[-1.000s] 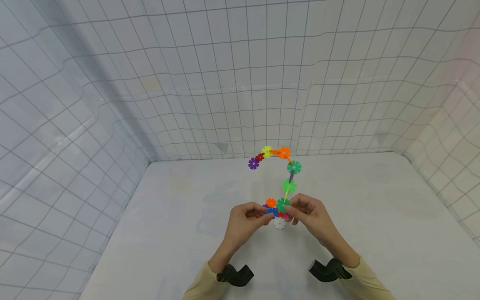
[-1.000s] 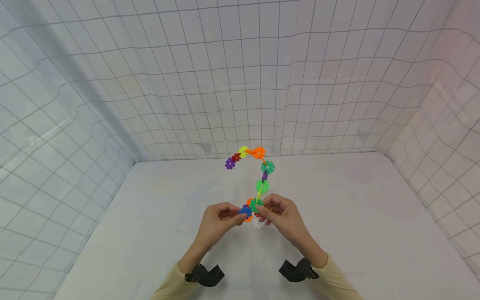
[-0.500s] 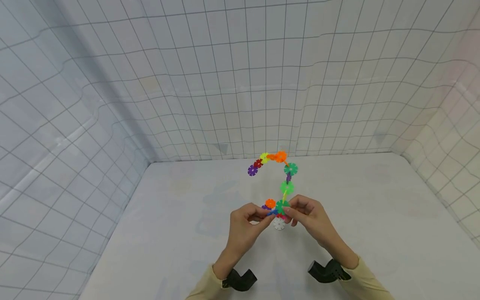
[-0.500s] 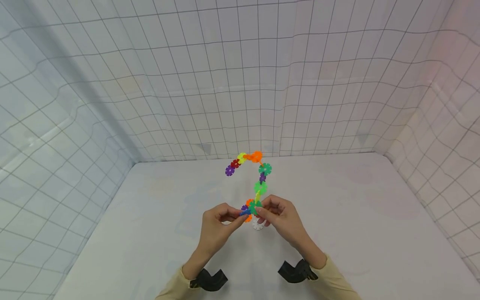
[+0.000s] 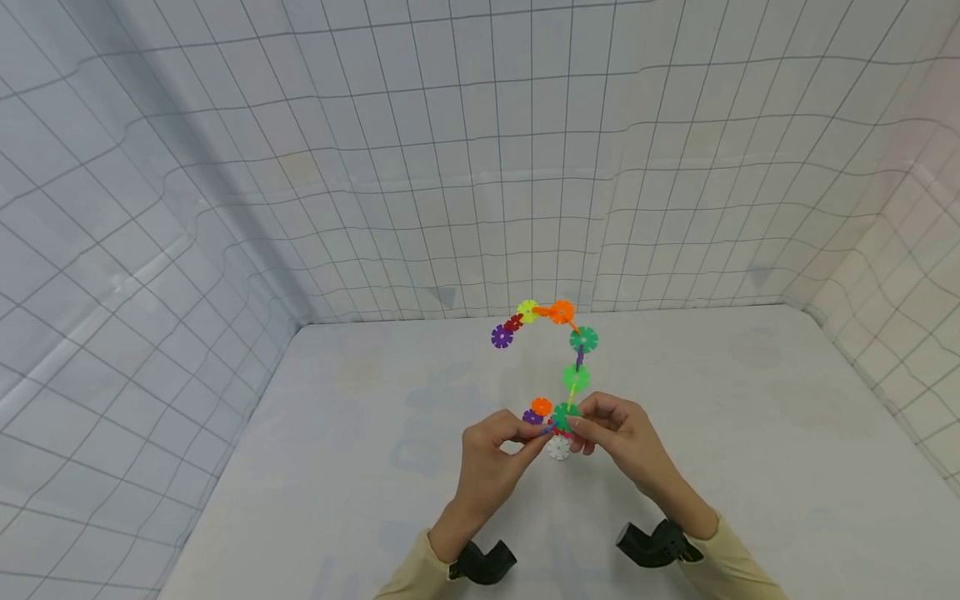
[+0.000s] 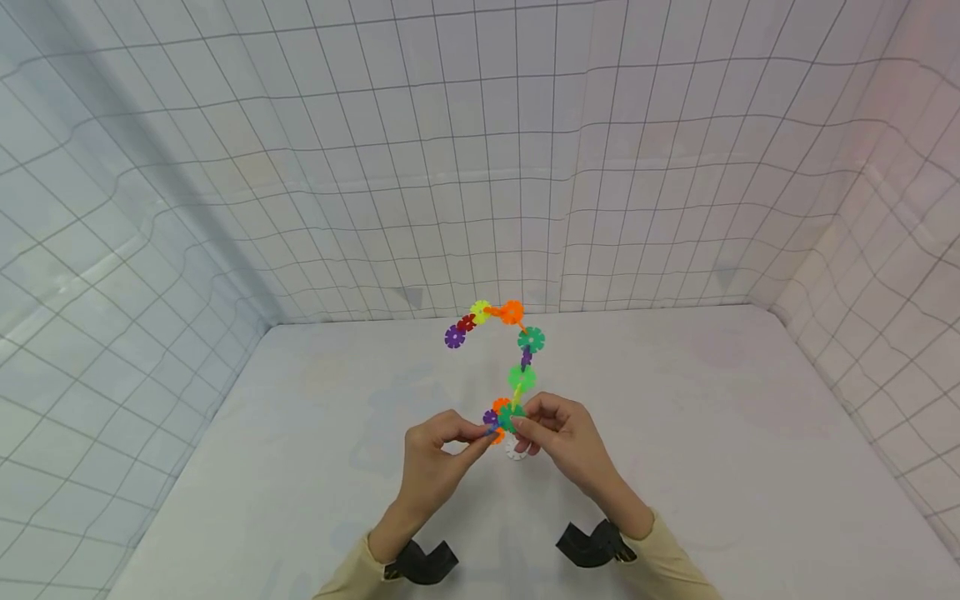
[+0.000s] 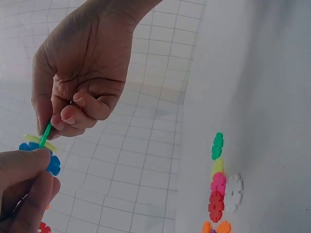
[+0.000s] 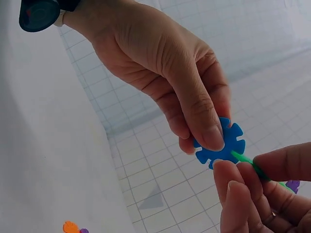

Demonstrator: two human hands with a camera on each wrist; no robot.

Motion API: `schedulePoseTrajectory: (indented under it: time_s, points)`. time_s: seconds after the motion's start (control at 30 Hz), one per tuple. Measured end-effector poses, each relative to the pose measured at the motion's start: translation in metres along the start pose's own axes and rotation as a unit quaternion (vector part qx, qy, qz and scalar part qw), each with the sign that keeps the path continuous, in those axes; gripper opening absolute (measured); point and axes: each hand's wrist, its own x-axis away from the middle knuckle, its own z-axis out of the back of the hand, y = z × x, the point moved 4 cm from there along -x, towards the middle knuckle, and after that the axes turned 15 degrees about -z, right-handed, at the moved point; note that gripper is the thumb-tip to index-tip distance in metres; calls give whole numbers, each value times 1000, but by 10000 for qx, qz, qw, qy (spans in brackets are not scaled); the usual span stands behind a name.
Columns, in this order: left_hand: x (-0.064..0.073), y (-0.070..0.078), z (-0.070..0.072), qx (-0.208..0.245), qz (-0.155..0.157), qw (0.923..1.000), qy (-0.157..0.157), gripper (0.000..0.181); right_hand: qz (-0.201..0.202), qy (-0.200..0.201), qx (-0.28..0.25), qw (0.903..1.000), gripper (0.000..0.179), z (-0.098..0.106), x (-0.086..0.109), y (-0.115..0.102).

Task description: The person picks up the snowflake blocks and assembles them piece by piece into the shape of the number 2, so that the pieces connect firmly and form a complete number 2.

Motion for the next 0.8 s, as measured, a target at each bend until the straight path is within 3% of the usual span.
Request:
schedulePoseTrajectory:
  time_s: [0.13,0.4,0.63,0.8]
  points:
    - [3,-2,-1,-236,-157,9996,-95,14,48,-8,10,10000,11,-1,-1,2]
    - [5,-2,-3,-197,-63,9998,36,13,90,19,60,9999,11,-1,-1,3]
    - [4,1,-2,-250,-358,9989,140,19,221,-83,-44,9997,12,-1,-1,1]
    - [2,3,0,-438,-625,9971,-27,22,482,33,-64,9988,9,-1,2,-3]
